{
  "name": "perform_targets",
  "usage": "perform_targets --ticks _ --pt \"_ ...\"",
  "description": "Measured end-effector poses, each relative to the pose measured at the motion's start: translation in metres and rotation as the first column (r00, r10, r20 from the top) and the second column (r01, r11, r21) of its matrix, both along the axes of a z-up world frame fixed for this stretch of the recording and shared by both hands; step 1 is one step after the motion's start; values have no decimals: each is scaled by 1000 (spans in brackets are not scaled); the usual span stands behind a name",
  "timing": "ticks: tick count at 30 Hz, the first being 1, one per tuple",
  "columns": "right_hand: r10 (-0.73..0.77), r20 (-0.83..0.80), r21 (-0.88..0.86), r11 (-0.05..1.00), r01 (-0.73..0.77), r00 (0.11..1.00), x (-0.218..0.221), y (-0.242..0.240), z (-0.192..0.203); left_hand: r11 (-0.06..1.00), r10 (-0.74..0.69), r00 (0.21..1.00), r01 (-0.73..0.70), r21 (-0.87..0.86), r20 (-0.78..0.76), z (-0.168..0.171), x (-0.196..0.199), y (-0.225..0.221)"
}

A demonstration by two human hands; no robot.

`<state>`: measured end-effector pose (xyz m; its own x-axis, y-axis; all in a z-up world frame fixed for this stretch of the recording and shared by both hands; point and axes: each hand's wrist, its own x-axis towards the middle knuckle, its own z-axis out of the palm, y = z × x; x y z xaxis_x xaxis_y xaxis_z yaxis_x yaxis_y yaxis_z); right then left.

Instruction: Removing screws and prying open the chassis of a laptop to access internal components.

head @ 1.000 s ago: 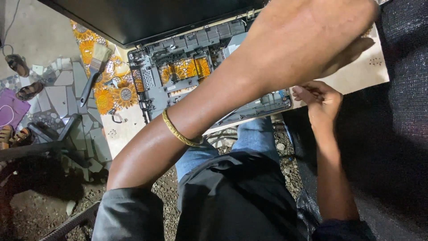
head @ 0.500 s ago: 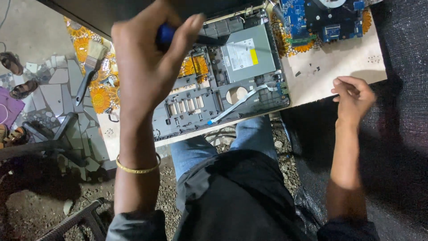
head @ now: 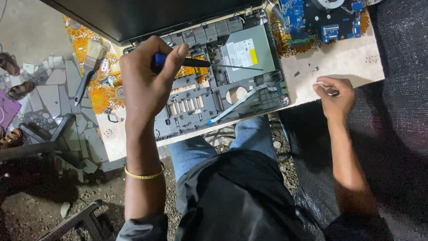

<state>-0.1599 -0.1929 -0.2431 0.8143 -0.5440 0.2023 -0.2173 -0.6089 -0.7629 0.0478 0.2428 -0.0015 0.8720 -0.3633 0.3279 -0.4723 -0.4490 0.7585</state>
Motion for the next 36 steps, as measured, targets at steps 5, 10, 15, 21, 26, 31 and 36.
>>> perform_targets --ticks 5,10,15,21,26,31,36 --pt "-28 -68 32 999 30 997 -3 0 4 999 -39 999 40 -13 34 0 0 -5" --pt "-30 -84 79 996 37 996 -4 3 11 975 -219 975 218 -34 -44 -1 -12 -18" --pt "-69 42 153 986 62 997 -3 1 2 954 -297 937 297 -31 -184 -38 -34 -18" --pt "-64 21 74 995 62 998 -4 6 1 982 -170 866 106 -158 -470 -78 -68 1" --pt "-154 -17 286 946 153 988 -1 40 20 987 -99 856 22 -156 -507 -94 -91 6" --pt "-105 -74 361 924 125 992 9 88 30 982 -98 886 12 -189 -454 -123 -114 3" --pt "-59 -92 349 933 88 994 12 88 19 990 -128 870 80 -118 -477 -127 -132 1"
